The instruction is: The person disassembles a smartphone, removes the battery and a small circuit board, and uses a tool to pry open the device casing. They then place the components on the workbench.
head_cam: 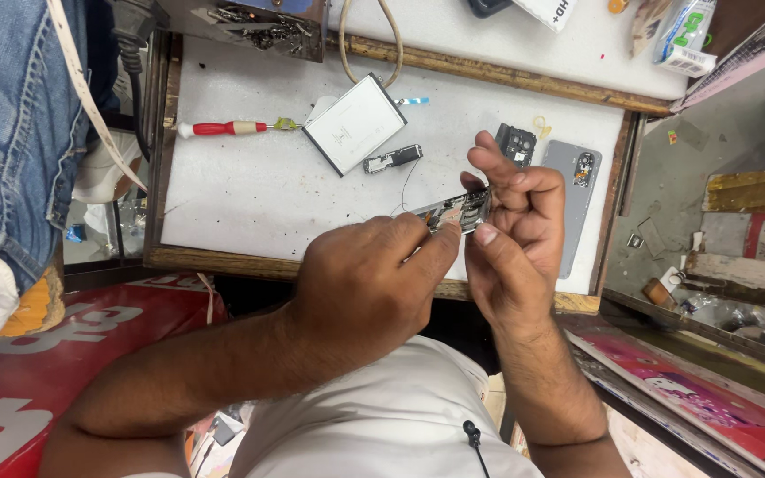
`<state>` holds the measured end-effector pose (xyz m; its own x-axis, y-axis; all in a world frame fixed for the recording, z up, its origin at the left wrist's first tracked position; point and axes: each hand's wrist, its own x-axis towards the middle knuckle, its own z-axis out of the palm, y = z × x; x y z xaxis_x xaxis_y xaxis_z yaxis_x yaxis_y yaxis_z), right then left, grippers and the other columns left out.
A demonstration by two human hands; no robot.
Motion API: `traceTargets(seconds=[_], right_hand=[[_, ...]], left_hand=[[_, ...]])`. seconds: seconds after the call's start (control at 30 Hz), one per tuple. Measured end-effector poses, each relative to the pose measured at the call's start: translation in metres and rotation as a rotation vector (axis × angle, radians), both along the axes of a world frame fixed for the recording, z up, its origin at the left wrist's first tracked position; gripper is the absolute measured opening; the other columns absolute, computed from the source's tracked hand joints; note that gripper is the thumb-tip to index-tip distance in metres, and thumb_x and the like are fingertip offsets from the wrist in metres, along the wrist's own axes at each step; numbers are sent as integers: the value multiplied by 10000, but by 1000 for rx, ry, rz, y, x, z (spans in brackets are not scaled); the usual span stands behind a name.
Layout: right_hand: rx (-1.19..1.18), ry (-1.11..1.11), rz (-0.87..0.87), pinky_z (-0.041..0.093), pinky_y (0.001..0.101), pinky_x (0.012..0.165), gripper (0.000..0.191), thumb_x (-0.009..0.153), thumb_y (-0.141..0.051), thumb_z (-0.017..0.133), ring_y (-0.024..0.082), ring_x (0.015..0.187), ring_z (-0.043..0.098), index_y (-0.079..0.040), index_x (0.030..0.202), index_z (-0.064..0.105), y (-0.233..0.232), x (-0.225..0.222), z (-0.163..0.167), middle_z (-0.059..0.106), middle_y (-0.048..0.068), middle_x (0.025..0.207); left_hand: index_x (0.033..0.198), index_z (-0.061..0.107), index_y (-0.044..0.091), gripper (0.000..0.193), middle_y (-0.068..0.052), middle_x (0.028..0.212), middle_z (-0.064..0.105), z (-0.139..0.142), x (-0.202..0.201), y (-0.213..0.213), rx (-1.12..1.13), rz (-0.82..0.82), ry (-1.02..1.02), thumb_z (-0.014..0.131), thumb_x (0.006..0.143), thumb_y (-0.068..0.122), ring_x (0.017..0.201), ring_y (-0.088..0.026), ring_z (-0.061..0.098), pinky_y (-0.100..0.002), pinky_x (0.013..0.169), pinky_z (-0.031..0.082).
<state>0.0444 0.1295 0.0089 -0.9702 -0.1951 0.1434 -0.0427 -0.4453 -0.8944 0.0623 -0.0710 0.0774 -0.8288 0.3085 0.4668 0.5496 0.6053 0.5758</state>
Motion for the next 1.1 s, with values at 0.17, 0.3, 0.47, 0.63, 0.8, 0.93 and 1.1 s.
traceTargets(seconds=[0.17,0.3,0.47,0.63,0.8,0.93,1.1], right_hand=[[-16,14,25,301,428,1240,422,997,28,633,259,1552,307,-174,1315,443,3,1,-2,559,153,1502],[19,26,35,314,436,1238,461,944,70,567,267,1552,312,-180,1308,437,3,-1,-1,558,155,1498],[-22,-15,-11,341,447,1207,575,779,98,458,299,1531,340,-150,1297,430,1,-2,6,559,192,1480],[16,18,-4,336,455,1229,617,738,101,420,293,1543,329,-142,1305,426,-2,-2,11,528,189,1479],[-7,65,63,261,471,1309,640,756,138,397,294,1575,275,-150,1327,419,-6,-10,16,476,177,1493],[24,162,166,197,463,1346,658,774,166,376,291,1596,218,-171,1339,417,-10,-20,22,452,176,1557],[147,276,182,217,452,1359,606,840,182,418,286,1611,181,-179,1326,395,-19,-21,33,411,178,1611]], left_hand=[[1047,725,18,180,-85,802,623,0,-4,-6,69,-57,-102,696,871,-5,647,-219,654,-361,532,532],[1051,722,36,176,-79,801,625,-2,-5,-6,115,-51,-114,693,881,-1,669,-236,664,-364,559,545],[1065,716,37,143,-80,850,669,-10,-3,-6,134,-59,-140,695,925,22,710,-235,692,-362,597,568],[1188,734,83,209,-106,1039,745,-25,-35,-49,35,115,-237,681,986,83,846,-260,747,-367,727,615],[1206,726,80,318,-172,1181,704,-35,-59,-74,-363,238,-399,754,938,248,909,-336,726,-457,803,590],[1443,567,62,755,-244,1414,570,-22,-40,-56,-24,-87,-252,837,838,424,1266,-401,614,-482,1036,513],[1507,471,65,806,-230,1499,504,-9,-43,-37,276,-369,-382,845,822,268,1381,-402,569,-452,1139,497]])
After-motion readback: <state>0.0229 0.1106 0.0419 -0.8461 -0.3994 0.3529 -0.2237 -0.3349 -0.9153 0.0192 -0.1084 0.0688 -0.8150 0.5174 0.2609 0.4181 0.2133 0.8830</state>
